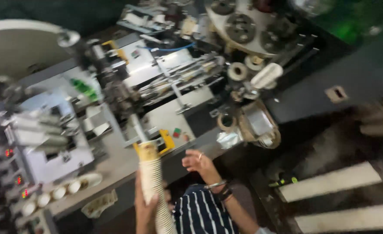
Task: The recorder is packaging stacks of paper cups into plastic sleeves at a manufacturing station.
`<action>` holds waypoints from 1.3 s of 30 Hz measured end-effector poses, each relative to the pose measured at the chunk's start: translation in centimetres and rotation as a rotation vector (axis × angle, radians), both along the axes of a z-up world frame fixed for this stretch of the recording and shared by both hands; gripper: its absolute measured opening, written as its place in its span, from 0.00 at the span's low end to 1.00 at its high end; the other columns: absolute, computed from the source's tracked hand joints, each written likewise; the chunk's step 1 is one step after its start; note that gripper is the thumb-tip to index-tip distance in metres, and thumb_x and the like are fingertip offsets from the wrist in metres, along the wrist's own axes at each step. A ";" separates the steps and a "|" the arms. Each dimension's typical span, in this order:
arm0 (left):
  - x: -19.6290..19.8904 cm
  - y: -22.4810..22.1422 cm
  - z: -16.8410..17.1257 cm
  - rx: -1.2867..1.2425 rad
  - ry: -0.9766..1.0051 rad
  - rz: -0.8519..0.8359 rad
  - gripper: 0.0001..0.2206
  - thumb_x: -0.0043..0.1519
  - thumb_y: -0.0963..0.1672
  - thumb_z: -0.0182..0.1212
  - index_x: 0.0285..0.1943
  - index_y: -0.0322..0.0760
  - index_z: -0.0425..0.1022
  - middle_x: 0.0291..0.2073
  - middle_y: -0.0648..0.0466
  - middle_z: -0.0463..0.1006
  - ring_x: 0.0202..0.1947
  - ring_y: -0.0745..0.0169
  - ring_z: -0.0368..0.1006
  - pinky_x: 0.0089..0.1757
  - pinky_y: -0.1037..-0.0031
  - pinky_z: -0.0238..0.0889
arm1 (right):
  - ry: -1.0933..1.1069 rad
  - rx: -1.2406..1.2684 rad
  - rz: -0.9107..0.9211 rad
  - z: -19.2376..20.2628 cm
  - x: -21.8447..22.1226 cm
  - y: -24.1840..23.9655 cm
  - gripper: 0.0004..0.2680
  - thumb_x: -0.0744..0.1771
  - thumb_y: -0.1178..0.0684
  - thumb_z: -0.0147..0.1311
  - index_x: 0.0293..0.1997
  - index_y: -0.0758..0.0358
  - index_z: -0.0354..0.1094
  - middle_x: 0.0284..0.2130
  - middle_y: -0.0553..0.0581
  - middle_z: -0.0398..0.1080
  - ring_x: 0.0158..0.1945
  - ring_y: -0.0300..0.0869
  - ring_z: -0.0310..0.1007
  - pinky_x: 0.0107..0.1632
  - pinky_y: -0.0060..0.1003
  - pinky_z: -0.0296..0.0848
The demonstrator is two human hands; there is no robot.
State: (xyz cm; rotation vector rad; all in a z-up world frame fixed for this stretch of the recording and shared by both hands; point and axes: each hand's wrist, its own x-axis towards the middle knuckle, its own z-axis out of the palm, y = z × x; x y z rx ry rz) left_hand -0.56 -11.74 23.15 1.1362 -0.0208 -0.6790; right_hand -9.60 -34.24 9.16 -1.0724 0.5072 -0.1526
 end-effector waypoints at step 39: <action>-1.6 24.7 -5.7 0.071 0.278 0.351 0.36 0.59 0.42 0.60 0.79 0.52 0.53 0.29 0.50 0.75 0.20 0.66 0.72 0.20 0.73 0.70 | -0.080 -1.178 0.148 -8.5 20.6 19.6 0.21 0.66 0.53 0.62 0.63 0.70 0.61 0.49 0.68 0.74 0.52 0.57 0.77 0.54 0.47 0.75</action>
